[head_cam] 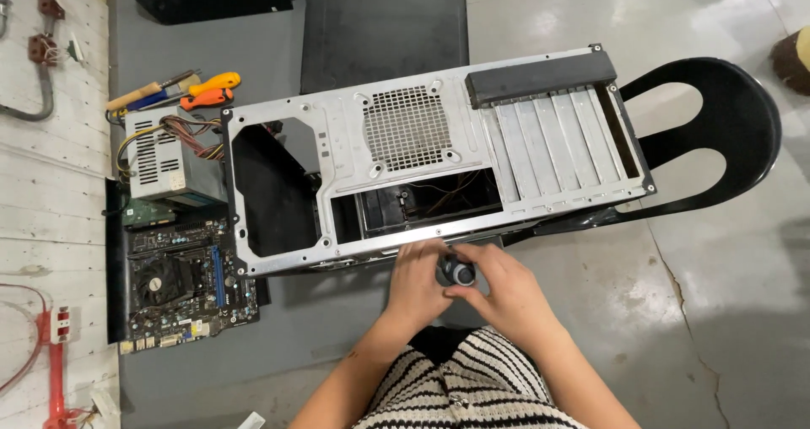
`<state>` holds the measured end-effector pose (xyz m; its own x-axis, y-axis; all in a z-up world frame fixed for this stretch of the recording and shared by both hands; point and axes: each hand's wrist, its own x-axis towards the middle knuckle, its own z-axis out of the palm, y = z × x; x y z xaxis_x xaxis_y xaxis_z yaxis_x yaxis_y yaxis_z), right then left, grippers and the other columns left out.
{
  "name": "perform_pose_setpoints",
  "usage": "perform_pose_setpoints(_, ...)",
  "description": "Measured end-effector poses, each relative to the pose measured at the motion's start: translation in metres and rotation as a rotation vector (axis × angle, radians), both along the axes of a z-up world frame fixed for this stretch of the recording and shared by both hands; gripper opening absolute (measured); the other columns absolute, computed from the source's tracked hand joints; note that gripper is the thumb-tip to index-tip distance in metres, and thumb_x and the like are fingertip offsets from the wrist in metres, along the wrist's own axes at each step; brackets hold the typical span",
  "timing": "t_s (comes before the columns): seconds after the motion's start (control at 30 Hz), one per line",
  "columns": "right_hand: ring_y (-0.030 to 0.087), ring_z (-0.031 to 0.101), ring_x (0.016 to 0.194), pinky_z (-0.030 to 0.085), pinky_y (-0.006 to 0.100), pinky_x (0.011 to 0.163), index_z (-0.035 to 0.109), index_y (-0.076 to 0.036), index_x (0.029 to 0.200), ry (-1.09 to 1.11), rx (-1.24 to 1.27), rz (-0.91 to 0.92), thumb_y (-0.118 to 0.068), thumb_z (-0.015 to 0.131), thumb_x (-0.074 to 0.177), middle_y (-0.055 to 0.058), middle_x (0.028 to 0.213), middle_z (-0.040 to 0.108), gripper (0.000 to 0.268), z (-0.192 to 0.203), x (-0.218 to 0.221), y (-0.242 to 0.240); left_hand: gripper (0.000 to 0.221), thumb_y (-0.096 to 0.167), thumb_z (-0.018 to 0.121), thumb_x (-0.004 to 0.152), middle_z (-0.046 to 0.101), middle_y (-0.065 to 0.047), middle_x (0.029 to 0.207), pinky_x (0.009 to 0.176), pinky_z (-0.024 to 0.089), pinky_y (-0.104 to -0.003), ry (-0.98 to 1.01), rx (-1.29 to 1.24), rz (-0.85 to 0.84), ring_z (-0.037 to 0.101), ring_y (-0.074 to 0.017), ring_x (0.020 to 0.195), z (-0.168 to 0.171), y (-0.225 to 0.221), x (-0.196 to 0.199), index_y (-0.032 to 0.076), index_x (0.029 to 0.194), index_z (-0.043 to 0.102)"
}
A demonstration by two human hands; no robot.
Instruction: The person is disassembling a desktop computer case by removing screws with a manual screwdriver and repositioning the chassis.
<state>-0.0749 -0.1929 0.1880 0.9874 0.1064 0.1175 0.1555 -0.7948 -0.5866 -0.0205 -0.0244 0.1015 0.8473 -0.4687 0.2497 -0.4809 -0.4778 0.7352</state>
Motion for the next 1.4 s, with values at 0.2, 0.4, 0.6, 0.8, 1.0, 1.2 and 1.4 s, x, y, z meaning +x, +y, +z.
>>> perform_pose_setpoints(0.2,0.044,0.061,0.124,0.053,0.055,0.099,0.058,-0.007,0.144,0.073,0.088,0.117,-0.018,0.078,0.086,0.018,0.12,0.074,0.062,0.041,0.011,0.008,0.064,0.021,0.071,0.087,0.063,-0.03,0.125,0.116,0.029,-0.06,0.058,-0.038,-0.348,0.058,-0.0471,0.125,0.06,0.021,0.005,-0.008,0.139,0.047)
perform_pose_setpoints(0.4,0.038,0.054,0.135,0.026,0.06,0.118,0.057,-0.005,0.143,0.006,0.133,0.328,-0.002,0.057,0.094,0.016,0.141,0.066,0.049,0.044,0.015,0.006,0.058,0.018,0.079,0.081,0.069,-0.025,0.117,0.104,0.047,-0.058,0.177,-0.102,-0.211,0.063,-0.0484,0.114,0.052,0.027,0.017,-0.002,0.132,0.059)
perform_pose_setpoints(0.6,0.025,0.064,0.1,0.054,0.037,0.091,0.064,-0.017,0.117,-0.139,-0.002,0.048,-0.04,0.08,0.086,0.002,0.101,0.058,0.042,-0.013,0.006,0.009,0.052,0.028,0.081,0.07,0.067,-0.005,0.097,0.095,0.05,-0.047,-0.007,-0.076,-0.121,0.066,-0.0335,0.098,-0.01,0.012,0.01,0.016,0.118,0.069)
perform_pose_setpoints(0.8,0.028,0.073,0.103,0.054,0.045,0.102,0.063,-0.01,0.132,-0.07,0.158,0.078,-0.028,0.091,0.075,0.006,0.105,0.075,0.066,-0.006,0.011,0.006,0.066,0.056,0.064,0.082,0.06,-0.016,0.112,0.106,0.041,-0.051,0.053,-0.053,-0.167,0.059,-0.0386,0.113,0.006,0.01,0.008,0.005,0.122,0.056)
perform_pose_setpoints(1.0,0.039,0.064,0.125,0.025,0.061,0.118,0.058,-0.005,0.139,0.086,0.269,0.279,-0.008,0.067,0.092,0.02,0.125,0.074,0.048,0.036,0.024,0.006,0.055,0.016,0.068,0.087,0.061,-0.028,0.125,0.108,0.041,-0.058,0.187,-0.029,-0.344,0.056,-0.0488,0.123,0.037,0.035,0.017,-0.007,0.133,0.049)
perform_pose_setpoints(1.2,0.038,0.058,0.127,0.042,0.051,0.113,0.058,-0.008,0.137,-0.066,0.213,0.089,-0.015,0.07,0.09,0.014,0.13,0.061,0.05,0.004,0.009,0.017,0.056,0.019,0.076,0.079,0.066,-0.027,0.111,0.099,0.047,-0.06,0.112,-0.091,-0.216,0.062,-0.0518,0.109,0.041,0.02,0.021,-0.004,0.126,0.058)
perform_pose_setpoints(1.4,0.026,0.064,0.102,0.051,0.037,0.085,0.06,-0.01,0.122,-0.05,0.167,-0.08,-0.032,0.079,0.088,0.008,0.113,0.066,0.045,-0.007,-0.001,0.023,0.014,0.019,0.068,0.082,0.078,0.003,0.085,0.067,0.059,-0.035,0.351,-0.023,-0.07,0.071,-0.0191,0.076,0.078,0.007,0.02,0.02,0.095,0.074)
